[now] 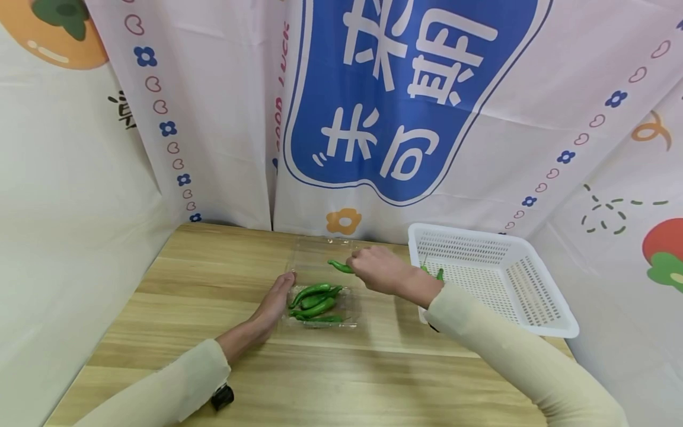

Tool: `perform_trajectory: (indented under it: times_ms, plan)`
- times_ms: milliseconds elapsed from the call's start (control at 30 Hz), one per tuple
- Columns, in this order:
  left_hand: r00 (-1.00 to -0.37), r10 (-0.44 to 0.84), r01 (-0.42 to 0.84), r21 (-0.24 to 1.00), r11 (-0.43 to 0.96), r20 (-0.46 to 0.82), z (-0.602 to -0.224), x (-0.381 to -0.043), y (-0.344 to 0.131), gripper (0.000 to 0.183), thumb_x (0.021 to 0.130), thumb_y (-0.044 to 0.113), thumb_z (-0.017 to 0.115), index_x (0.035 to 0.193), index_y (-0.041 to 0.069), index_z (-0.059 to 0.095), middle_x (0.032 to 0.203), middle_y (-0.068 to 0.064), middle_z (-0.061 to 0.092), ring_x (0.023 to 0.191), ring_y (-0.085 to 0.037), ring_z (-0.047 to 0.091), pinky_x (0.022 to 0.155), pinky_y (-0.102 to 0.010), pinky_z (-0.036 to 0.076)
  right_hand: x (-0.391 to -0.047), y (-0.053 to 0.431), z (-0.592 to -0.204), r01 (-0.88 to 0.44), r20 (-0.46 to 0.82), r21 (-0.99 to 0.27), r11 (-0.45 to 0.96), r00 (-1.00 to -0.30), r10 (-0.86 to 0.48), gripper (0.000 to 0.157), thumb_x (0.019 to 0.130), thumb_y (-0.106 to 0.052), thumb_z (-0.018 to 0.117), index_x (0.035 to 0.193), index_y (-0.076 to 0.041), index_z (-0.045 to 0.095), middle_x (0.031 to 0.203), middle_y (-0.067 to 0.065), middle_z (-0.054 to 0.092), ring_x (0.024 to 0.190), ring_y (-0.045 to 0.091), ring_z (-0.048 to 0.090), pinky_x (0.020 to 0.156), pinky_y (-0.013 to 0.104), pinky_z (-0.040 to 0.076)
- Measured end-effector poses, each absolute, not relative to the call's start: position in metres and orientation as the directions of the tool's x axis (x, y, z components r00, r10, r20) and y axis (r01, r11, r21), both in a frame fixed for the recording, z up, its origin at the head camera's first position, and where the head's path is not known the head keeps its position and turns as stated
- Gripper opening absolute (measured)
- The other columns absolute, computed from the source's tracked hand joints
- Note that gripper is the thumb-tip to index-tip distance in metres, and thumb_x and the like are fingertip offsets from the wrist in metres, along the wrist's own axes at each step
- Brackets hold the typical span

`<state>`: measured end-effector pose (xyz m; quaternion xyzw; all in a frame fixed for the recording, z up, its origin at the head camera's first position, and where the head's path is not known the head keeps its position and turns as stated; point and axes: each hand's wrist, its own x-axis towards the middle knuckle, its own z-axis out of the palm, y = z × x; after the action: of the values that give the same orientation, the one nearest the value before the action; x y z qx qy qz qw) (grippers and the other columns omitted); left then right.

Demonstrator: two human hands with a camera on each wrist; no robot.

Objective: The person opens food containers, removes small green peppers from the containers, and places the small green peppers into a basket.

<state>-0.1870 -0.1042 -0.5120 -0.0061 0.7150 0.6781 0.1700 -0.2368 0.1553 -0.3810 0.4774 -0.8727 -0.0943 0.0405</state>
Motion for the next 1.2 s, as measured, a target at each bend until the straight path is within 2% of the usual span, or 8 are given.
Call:
perform_trajectory:
  times_ms: [267,433,567,800,1000,1200]
  plan:
    - [-0.942,0.222,-0.239,0.968,0.080,-0.251,-0.511,-0.187,-0.104,0.061,0.118,0.040,0.020,0.168,0.004,0.015,0.176,-0.020,0.010,0.163,-0.039,-0.004,0.131,-0.059,0.000,-0.244,0.170,-0.374,-0.801,0.028,0.196,0.565,-0.571,-0.820,0.017,0.089,0.006,0.068,0.083,-0.010,0.068,0.076,0.002,0.066,0.060,0.022,0.061,0.051,0.039,0.054]
    - [-0.940,0.224,-0.244,0.967,0.078,-0.256,-0.512,-0.188,-0.103,0.062,0.118,0.041,0.020,0.168,0.004,0.014,0.177,-0.019,0.009,0.163,-0.039,-0.005,0.131,-0.059,0.000,-0.249,0.181,-0.370,-0.786,0.064,0.208,0.582,-0.583,-0.810,0.016,0.089,0.004,0.070,0.082,-0.010,0.067,0.076,0.003,0.067,0.060,0.020,0.059,0.051,0.039,0.054]
    - [-0.940,0.226,-0.245,0.966,0.077,-0.256,-0.514,-0.189,-0.103,0.062,0.118,0.040,0.020,0.168,0.004,0.015,0.177,-0.019,0.009,0.163,-0.038,-0.005,0.132,-0.058,0.000,-0.254,0.190,-0.367,-0.751,0.070,0.200,0.629,-0.629,-0.774,0.016,0.090,0.001,0.070,0.080,-0.011,0.065,0.073,0.002,0.064,0.058,0.019,0.055,0.051,0.039,0.053]
    - [-0.939,0.229,-0.245,0.966,0.080,-0.257,-0.513,-0.189,-0.104,0.061,0.118,0.040,0.019,0.167,0.005,0.016,0.177,-0.017,0.009,0.164,-0.037,-0.004,0.132,-0.057,0.000,-0.262,0.208,-0.359,-0.658,0.036,0.101,0.746,-0.747,-0.663,0.019,0.093,-0.004,0.070,0.078,-0.011,0.061,0.070,0.000,0.057,0.061,0.020,0.052,0.055,0.038,0.051]
    - [-0.941,0.219,-0.245,0.966,0.086,-0.259,-0.513,-0.190,-0.104,0.060,0.118,0.039,0.020,0.167,0.004,0.018,0.177,-0.019,0.009,0.163,-0.039,-0.004,0.132,-0.059,0.000,-0.270,0.227,-0.354,-0.613,0.020,0.022,0.790,-0.790,-0.613,0.027,0.092,-0.002,0.070,0.071,-0.014,0.058,0.066,0.000,0.057,0.059,0.018,0.051,0.055,0.035,0.048]
    - [-0.940,0.216,-0.250,0.965,0.083,-0.263,-0.515,-0.191,-0.104,0.059,0.118,0.038,0.021,0.167,0.005,0.017,0.176,-0.019,0.009,0.163,-0.040,-0.004,0.131,-0.059,0.000,-0.278,0.249,-0.349,-0.543,-0.025,-0.035,0.839,-0.839,-0.544,0.026,0.093,-0.002,0.070,0.071,-0.012,0.061,0.065,-0.001,0.059,0.057,0.017,0.052,0.056,0.033,0.047]
